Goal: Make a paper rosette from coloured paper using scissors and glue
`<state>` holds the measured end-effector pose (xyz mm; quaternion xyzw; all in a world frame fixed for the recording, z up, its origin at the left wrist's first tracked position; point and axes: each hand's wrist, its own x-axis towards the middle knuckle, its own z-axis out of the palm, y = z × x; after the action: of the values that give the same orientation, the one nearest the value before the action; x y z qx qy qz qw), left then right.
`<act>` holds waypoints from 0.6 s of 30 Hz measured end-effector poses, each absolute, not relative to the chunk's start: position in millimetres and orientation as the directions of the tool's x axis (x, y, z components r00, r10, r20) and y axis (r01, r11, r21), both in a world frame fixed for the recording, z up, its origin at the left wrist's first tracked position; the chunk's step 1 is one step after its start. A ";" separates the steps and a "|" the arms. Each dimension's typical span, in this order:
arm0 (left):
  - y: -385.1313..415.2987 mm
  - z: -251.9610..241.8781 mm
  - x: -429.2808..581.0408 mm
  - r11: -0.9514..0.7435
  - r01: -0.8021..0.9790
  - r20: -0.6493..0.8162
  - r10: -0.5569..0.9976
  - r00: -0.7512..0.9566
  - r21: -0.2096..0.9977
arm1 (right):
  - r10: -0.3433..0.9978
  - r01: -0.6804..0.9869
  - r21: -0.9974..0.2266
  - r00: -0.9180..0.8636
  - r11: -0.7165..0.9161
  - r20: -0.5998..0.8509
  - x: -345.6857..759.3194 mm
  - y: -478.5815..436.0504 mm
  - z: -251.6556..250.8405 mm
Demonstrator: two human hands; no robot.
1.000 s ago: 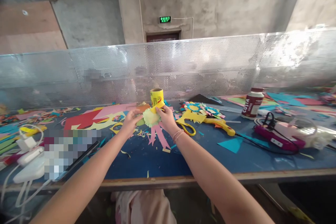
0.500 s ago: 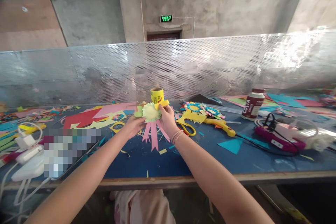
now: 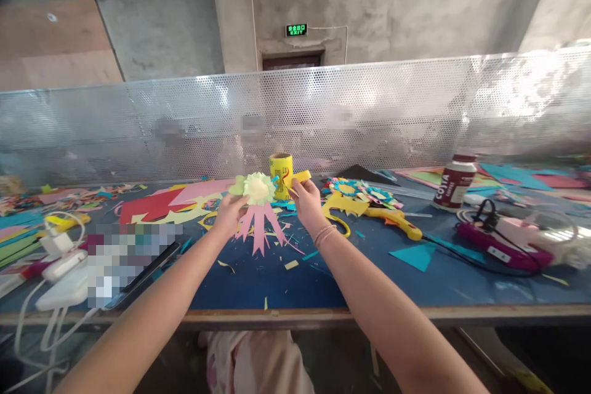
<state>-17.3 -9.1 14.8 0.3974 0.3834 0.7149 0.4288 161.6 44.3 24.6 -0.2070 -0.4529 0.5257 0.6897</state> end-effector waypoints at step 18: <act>-12.9 16.0 -17.4 -0.295 -0.269 0.293 0.955 -0.051 0.917 | 0.917 -0.342 -0.865 -0.027 0.366 0.399 165.9 47.5 24.5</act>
<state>-17.4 -12.9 16.0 0.4931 0.3478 0.6360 0.4810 165.9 47.5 24.5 -0.2749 -0.5220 0.4911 0.6409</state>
